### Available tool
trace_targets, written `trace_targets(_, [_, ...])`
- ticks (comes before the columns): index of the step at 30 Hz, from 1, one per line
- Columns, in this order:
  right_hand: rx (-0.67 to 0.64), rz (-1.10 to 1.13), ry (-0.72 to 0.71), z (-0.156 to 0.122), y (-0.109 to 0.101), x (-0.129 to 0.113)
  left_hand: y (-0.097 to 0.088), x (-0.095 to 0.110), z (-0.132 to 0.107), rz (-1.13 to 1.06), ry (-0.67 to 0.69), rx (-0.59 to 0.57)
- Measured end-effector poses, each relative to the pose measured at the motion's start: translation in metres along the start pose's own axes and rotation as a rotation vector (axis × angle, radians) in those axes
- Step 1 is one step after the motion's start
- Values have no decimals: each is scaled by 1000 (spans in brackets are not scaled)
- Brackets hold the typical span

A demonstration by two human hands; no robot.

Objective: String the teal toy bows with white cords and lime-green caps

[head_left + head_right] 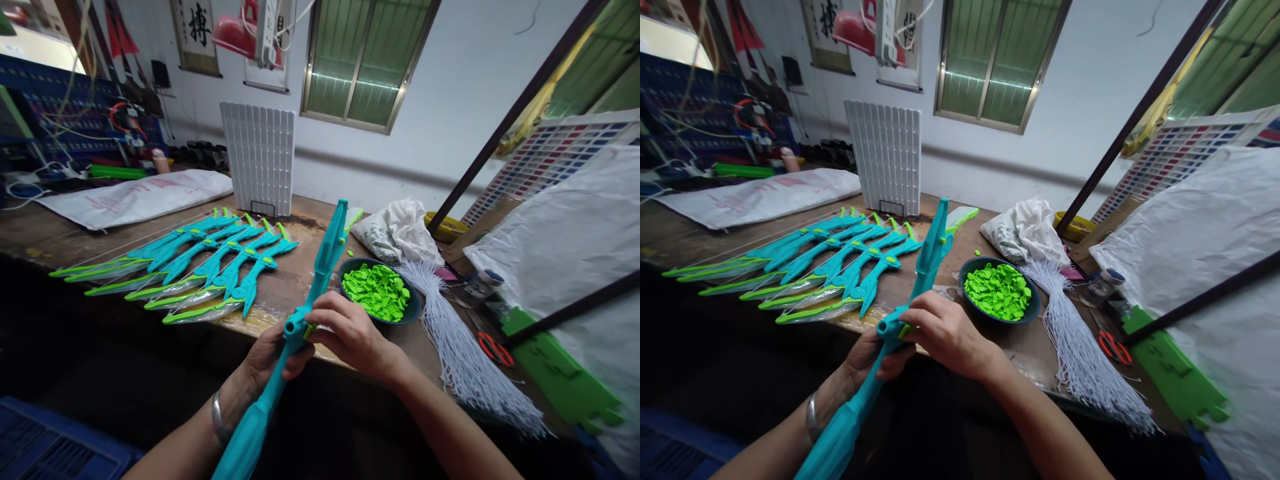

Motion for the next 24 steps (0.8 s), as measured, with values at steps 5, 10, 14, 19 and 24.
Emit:
trace_targets(5, [-349,-232,-116,18,-14,-14,3,0,-5,160,47,182])
trace_targets(10, [-565,-416,-218,8,-11,-32,1,-8,-4,315,76,350])
trace_targets(14, [-525,-451,-316,-20,-5,-34,-3,-22,-2,368,3,384])
trace_targets(19, [-386,-523,-362,-57,2,-39,-7,-36,-6,447,-93,391])
trace_targets(24, [-402,-487,-161,-116,5,-20,-18,-38,-5,639,-25,466])
Point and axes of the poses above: each hand's wrist, its own z-axis towards the middle knuckle, its own y-axis out of the palm, x = y × z, the point moved 1 cm from there along z, towards the middle knuckle, and after that the axes turned 10 degrees about x, right-handed, at the moved point
